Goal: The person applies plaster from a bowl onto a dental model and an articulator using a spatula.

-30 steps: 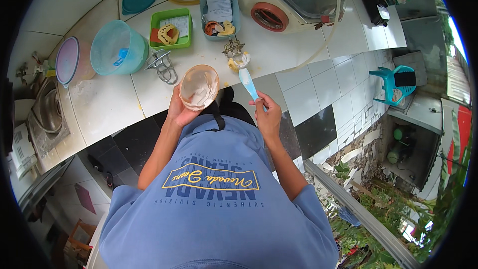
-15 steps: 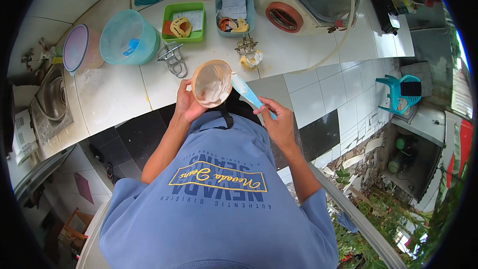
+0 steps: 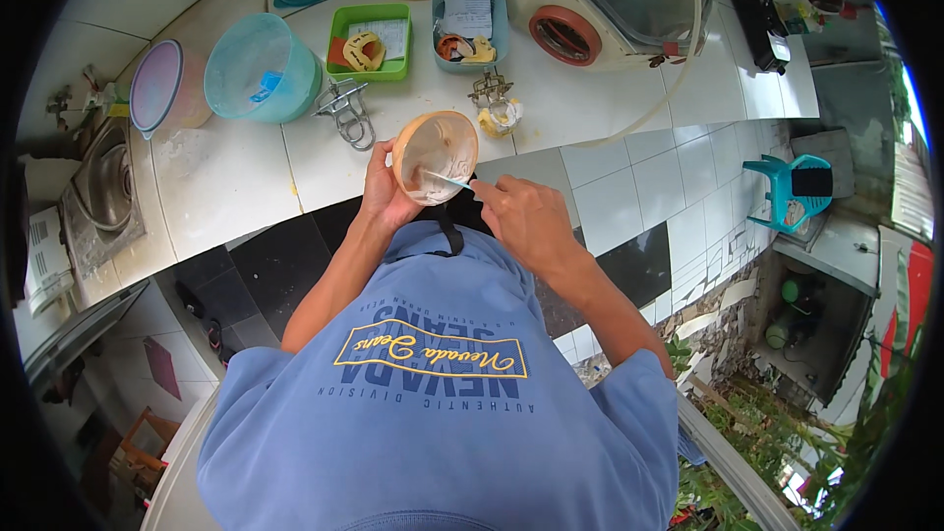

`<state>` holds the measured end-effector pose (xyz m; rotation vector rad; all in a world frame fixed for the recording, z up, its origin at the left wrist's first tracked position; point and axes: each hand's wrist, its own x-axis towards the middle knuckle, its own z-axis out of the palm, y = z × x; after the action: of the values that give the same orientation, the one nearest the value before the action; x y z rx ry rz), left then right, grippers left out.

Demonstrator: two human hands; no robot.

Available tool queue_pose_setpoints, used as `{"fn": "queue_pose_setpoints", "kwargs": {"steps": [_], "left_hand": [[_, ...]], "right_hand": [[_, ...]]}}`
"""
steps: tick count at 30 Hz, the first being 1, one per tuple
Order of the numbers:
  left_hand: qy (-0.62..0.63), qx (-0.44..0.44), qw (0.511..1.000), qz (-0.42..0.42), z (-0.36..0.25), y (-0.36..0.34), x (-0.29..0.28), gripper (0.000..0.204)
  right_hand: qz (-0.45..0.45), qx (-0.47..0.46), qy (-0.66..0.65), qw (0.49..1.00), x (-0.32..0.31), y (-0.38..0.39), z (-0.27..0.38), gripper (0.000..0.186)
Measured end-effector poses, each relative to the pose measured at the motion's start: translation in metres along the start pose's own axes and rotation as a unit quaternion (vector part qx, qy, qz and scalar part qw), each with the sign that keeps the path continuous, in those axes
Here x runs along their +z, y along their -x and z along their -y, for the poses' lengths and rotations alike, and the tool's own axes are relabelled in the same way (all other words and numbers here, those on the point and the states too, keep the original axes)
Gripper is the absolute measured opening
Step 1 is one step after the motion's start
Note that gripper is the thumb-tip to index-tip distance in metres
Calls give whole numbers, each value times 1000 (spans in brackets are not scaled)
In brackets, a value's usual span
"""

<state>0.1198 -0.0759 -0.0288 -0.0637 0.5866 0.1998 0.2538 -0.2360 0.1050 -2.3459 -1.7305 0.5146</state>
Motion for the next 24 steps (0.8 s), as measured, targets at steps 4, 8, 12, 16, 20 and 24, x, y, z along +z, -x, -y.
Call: {"fn": "queue_pose_setpoints", "kwargs": {"steps": [4,8,12,16,20,24], "left_hand": [[3,-15,1000,2,-1,0,3,63],[-5,-26,1000,15,-1,2,8,63],[5,-27,1000,7,3,0,20,61],[-27,64,997,-45,12,-5,30,59],[-15,116,992,-54,9,-1,37,56],[18,162,985,-54,5,1,43,51]], "right_hand": [[-42,-35,13,998,-4,-4,-8,31],[-41,-72,39,996,2,-9,-17,29],[28,-72,-142,987,17,0,-31,32],[5,51,-422,905,39,18,-26,29],[0,242,-654,717,44,26,-19,30],[-277,35,-366,888,66,5,4,36]]}}
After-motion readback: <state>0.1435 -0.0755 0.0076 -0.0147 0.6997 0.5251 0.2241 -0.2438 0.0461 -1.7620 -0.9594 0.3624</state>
